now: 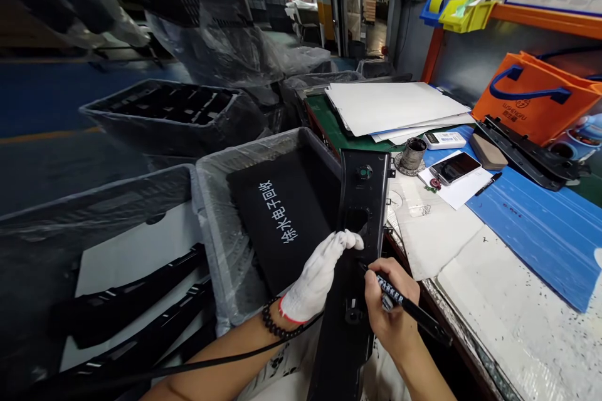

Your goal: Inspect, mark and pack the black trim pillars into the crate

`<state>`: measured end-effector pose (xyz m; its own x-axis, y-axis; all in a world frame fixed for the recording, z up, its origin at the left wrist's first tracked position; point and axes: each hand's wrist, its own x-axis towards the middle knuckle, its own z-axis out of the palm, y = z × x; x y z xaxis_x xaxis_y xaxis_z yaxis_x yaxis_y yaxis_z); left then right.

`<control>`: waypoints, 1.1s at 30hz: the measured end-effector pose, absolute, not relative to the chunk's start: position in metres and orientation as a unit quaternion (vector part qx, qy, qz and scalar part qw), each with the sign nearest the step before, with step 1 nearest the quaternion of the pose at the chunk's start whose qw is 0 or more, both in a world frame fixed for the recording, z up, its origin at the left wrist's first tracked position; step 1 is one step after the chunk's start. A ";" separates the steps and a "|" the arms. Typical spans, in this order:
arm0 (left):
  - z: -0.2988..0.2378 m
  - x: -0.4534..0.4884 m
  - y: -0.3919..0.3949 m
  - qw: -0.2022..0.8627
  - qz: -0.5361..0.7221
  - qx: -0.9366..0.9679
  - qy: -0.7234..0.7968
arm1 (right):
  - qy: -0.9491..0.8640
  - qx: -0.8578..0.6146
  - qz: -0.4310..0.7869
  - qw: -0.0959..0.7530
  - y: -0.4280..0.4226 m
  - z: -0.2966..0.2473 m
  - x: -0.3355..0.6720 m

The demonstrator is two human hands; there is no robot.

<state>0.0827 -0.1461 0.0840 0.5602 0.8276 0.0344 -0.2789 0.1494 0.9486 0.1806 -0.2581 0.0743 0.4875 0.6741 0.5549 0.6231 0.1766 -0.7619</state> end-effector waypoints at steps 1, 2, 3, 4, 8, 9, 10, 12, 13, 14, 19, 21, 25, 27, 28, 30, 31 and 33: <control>0.081 0.082 -0.145 0.677 0.389 0.574 0.247 | -0.503 -0.640 0.024 0.580 -0.258 0.074 0.180; 0.077 0.080 -0.144 0.630 0.383 0.637 0.225 | -0.503 -0.639 0.027 0.582 -0.257 0.073 0.180; 0.073 0.079 -0.143 0.580 0.374 0.695 0.203 | -0.504 -0.637 0.029 0.582 -0.257 0.073 0.180; 0.070 0.078 -0.142 0.538 0.374 0.732 0.189 | -0.506 -0.637 0.029 0.581 -0.258 0.072 0.180; 0.057 0.075 -0.139 0.418 0.360 0.819 0.160 | -0.508 -0.640 0.028 0.576 -0.259 0.072 0.180; 0.055 0.075 -0.139 0.404 0.359 0.827 0.156 | -0.505 -0.641 0.028 0.577 -0.259 0.072 0.180; 0.052 0.075 -0.139 0.395 0.357 0.832 0.153 | -0.501 -0.643 0.026 0.579 -0.258 0.072 0.180; 0.049 0.075 -0.140 0.390 0.363 0.832 0.152 | -0.497 -0.643 0.022 0.582 -0.257 0.072 0.179; 0.049 0.075 -0.140 0.395 0.364 0.829 0.154 | -0.497 -0.642 0.023 0.583 -0.257 0.073 0.178; 0.050 0.075 -0.140 0.407 0.362 0.823 0.159 | -0.498 -0.640 0.027 0.585 -0.257 0.073 0.177; 0.063 0.077 -0.130 0.503 0.374 0.750 0.211 | -0.459 -0.661 0.053 0.591 -0.262 0.082 0.185; 0.063 0.078 -0.120 0.542 0.405 0.697 0.240 | -0.431 -0.682 0.051 0.589 -0.262 0.088 0.199; 0.047 0.076 -0.095 0.592 0.458 0.596 0.291 | -0.380 -0.715 0.010 0.587 -0.244 0.105 0.240; 0.039 0.072 -0.085 0.573 0.474 0.588 0.319 | -0.353 -0.734 -0.006 0.580 -0.226 0.115 0.262; 0.036 0.070 -0.081 0.560 0.479 0.590 0.330 | -0.342 -0.745 0.000 0.573 -0.216 0.120 0.273; 0.036 0.065 -0.076 0.549 0.484 0.584 0.351 | -0.328 -0.765 0.025 0.553 -0.193 0.129 0.293; 0.037 0.062 -0.074 0.550 0.485 0.575 0.363 | -0.321 -0.778 0.033 0.539 -0.181 0.132 0.303; 0.042 0.058 -0.069 0.559 0.485 0.548 0.389 | -0.306 -0.810 0.025 0.500 -0.156 0.136 0.325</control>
<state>0.0584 -0.0694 0.0418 0.2257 0.9695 0.0960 -0.1165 -0.0710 0.9906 0.3248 -0.1560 0.1362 0.8112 0.5207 0.2663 0.4715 -0.3129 -0.8245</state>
